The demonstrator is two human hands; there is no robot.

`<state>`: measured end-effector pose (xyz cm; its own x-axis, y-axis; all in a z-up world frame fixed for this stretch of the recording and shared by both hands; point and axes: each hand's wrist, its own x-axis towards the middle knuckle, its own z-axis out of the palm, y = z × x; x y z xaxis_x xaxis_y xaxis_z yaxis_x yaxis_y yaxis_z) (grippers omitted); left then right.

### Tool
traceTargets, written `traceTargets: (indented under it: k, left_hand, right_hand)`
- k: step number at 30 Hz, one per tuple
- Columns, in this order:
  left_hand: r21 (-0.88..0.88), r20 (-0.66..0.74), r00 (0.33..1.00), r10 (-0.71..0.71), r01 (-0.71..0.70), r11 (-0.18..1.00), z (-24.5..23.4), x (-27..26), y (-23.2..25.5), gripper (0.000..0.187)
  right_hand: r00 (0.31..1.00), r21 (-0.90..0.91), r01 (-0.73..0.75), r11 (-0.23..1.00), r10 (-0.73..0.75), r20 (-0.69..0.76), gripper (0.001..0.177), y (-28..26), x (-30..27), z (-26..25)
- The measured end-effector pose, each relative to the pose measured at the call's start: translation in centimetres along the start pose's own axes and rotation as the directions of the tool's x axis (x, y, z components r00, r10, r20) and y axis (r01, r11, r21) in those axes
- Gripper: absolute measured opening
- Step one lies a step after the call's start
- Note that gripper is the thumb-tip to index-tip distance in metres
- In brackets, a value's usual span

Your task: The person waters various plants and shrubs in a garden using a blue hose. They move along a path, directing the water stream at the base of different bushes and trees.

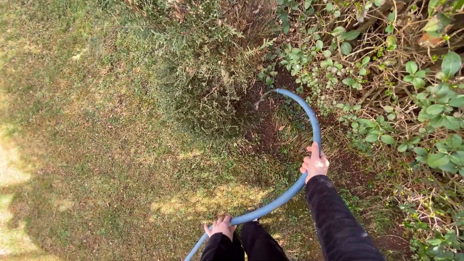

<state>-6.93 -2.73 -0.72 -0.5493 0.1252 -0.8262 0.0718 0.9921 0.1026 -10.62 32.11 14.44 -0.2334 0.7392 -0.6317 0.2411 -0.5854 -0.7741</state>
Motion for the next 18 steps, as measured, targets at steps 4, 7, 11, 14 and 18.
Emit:
traceTargets:
  k: [4,7,11,14,18]
  left_hand:
    - [0.011,-0.023,1.0,0.004,-0.004,1.0,0.4,0.1,-0.2,0.04]
    - [0.006,-0.022,1.0,0.003,-0.003,1.0,0.1,-0.1,-0.5,0.037]
    - [0.007,0.005,1.0,-0.01,0.01,1.0,-0.5,-0.3,-0.6,0.042]
    - [0.027,0.021,1.0,0.01,-0.01,1.0,-0.5,-0.5,-0.5,0.042]
    - [0.013,-0.014,1.0,0.027,-0.027,1.0,0.0,-0.8,-0.4,0.038]
  right_hand:
    - [0.999,0.003,0.016,1.0,-0.016,0.038,0.034,-0.5,-0.9,0.4]
    - [1.0,-0.037,0.023,0.999,-0.023,-0.001,0.035,0.0,-0.7,0.4]
    - [1.0,0.015,0.002,1.0,-0.002,-0.022,0.034,0.6,-0.5,-0.1]
    - [0.997,-0.015,-0.024,1.0,0.023,-0.069,0.032,-0.1,-1.4,-0.2]
    - [0.998,-0.034,-0.012,0.999,0.01,-0.06,0.033,0.5,-1.0,-0.9]
